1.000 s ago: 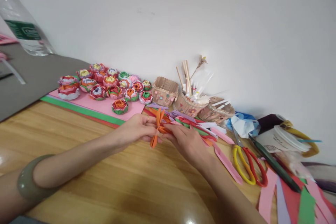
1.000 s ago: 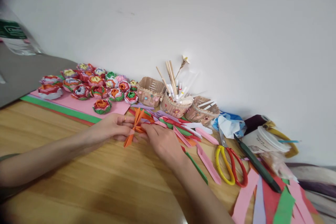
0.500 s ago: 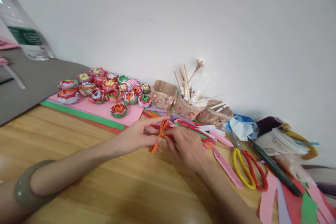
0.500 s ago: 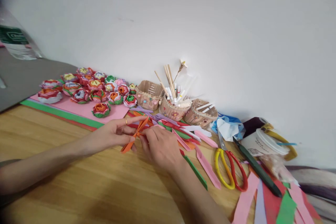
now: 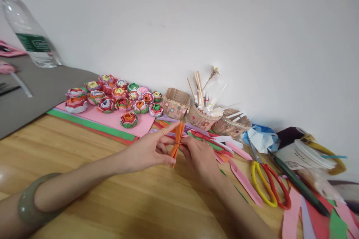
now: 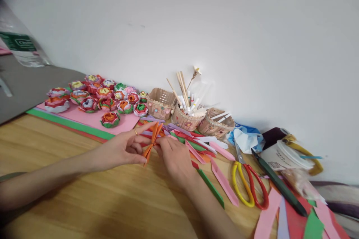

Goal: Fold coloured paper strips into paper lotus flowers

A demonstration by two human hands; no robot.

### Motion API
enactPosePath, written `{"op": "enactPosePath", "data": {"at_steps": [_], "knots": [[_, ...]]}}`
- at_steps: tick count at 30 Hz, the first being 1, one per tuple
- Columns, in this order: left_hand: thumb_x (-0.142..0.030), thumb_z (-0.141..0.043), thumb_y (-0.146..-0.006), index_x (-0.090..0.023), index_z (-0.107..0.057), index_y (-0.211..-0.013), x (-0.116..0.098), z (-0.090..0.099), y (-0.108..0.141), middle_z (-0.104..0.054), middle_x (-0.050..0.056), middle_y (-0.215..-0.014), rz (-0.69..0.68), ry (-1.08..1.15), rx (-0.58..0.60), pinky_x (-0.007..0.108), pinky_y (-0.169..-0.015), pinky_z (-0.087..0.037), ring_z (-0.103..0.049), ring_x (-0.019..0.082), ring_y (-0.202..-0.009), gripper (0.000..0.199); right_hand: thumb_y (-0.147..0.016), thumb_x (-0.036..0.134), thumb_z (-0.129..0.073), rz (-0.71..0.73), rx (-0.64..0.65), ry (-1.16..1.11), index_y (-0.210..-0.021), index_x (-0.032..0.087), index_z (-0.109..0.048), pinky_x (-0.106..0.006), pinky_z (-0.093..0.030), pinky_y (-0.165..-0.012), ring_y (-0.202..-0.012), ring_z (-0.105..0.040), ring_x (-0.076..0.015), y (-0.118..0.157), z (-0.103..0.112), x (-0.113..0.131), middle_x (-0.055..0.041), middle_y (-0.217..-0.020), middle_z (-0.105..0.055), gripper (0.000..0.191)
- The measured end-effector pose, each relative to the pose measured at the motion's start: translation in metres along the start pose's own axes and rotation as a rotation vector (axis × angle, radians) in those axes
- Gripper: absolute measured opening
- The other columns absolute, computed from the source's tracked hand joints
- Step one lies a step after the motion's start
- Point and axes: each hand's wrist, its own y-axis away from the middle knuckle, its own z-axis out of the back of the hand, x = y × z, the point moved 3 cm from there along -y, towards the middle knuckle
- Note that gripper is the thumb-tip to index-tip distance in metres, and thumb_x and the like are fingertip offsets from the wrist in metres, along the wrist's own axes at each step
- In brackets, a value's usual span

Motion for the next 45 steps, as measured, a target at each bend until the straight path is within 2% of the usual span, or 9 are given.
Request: {"op": "enactPosePath", "data": {"at_steps": [5,9,11,14,23,35,39,43,45], "knots": [[-0.024,-0.058,-0.078,-0.027,-0.027,-0.138,-0.005,0.008,0.000,-0.054,0.009,-0.124,-0.218,-0.013,-0.112,0.036,-0.089,-0.046,-0.056,0.018,-0.105,0.067,-0.092,0.023,-0.042,0.008,-0.017,-0.137,-0.094,0.017,-0.056,-0.029,-0.046,-0.067,-0.079,-0.060,-0.0181,-0.003,0.006,0.002,-0.0073,-0.086,-0.066,0.016],[-0.020,-0.062,-0.076,-0.032,-0.047,-0.125,-0.015,0.014,0.004,-0.040,0.005,-0.136,-0.522,-0.371,-0.173,0.040,-0.098,-0.040,-0.042,0.021,-0.122,0.053,-0.090,0.021,-0.046,0.069,-0.024,-0.223,-0.096,0.019,-0.058,-0.035,-0.047,-0.077,-0.095,-0.055,-0.0204,-0.006,0.011,0.004,-0.0100,-0.102,-0.062,0.014],[-0.018,-0.062,-0.076,-0.028,-0.061,-0.109,-0.019,0.013,0.006,-0.049,0.006,-0.126,-0.642,-0.558,-0.172,0.042,-0.100,-0.037,-0.043,0.022,-0.120,0.035,-0.089,0.020,-0.047,0.076,-0.029,-0.224,-0.095,0.019,-0.058,-0.035,-0.047,-0.077,-0.095,-0.054,-0.0206,-0.007,0.012,0.003,-0.0101,-0.103,-0.061,0.013],[-0.018,-0.059,-0.079,-0.022,-0.066,-0.096,-0.023,0.013,0.008,-0.055,0.008,-0.113,-0.710,-0.661,-0.233,0.039,-0.095,-0.042,-0.050,0.020,-0.111,0.019,-0.089,0.019,-0.048,0.078,-0.044,-0.228,-0.095,0.019,-0.058,-0.036,-0.047,-0.077,-0.094,-0.054,-0.0207,-0.007,0.013,0.003,-0.0100,-0.101,-0.061,0.012],[-0.016,-0.056,-0.076,-0.017,-0.064,-0.100,-0.018,0.005,0.014,-0.056,0.014,-0.118,-0.873,-0.793,-0.369,0.031,-0.083,-0.050,-0.058,0.020,-0.101,0.025,-0.090,0.018,-0.045,0.088,-0.030,-0.302,-0.095,0.018,-0.056,-0.032,-0.048,-0.070,-0.084,-0.057,-0.0183,-0.009,0.019,0.013,-0.0088,-0.092,-0.063,0.012],[-0.018,-0.056,-0.074,-0.018,-0.068,-0.092,-0.005,0.007,0.009,-0.059,0.013,-0.120,-0.821,-0.763,-0.391,0.026,-0.077,-0.052,-0.062,0.016,-0.090,0.021,-0.089,0.018,-0.045,0.081,-0.050,-0.268,-0.094,0.019,-0.058,-0.033,-0.049,-0.073,-0.087,-0.059,-0.0189,-0.008,0.018,0.018,-0.0083,-0.091,-0.065,0.014],[-0.020,-0.054,-0.077,-0.020,-0.065,-0.103,-0.005,0.008,0.010,-0.053,0.013,-0.128,-0.794,-0.762,-0.390,0.028,-0.080,-0.052,-0.063,0.015,-0.089,0.028,-0.089,0.017,-0.044,0.065,-0.049,-0.220,-0.096,0.018,-0.058,-0.034,-0.050,-0.072,-0.085,-0.059,-0.0196,-0.008,0.017,0.018,-0.0093,-0.091,-0.066,0.015],[-0.026,-0.058,-0.078,-0.022,-0.051,-0.121,-0.010,0.011,0.014,-0.044,0.012,-0.136,-0.692,-0.653,-0.484,0.034,-0.088,-0.049,-0.061,0.018,-0.097,0.043,-0.089,0.015,-0.045,0.008,-0.085,-0.170,-0.098,0.017,-0.059,-0.034,-0.051,-0.071,-0.085,-0.060,-0.0203,-0.007,0.016,0.015,-0.0104,-0.091,-0.066,0.017],[-0.030,-0.061,-0.077,-0.022,-0.051,-0.118,-0.009,0.012,0.014,-0.055,0.009,-0.124,-0.588,-0.551,-0.501,0.033,-0.084,-0.051,-0.062,0.018,-0.094,0.043,-0.088,0.016,-0.046,-0.004,-0.107,-0.159,-0.097,0.018,-0.060,-0.033,-0.051,-0.070,-0.084,-0.060,-0.0198,-0.006,0.016,0.014,-0.0100,-0.090,-0.066,0.017]]}}
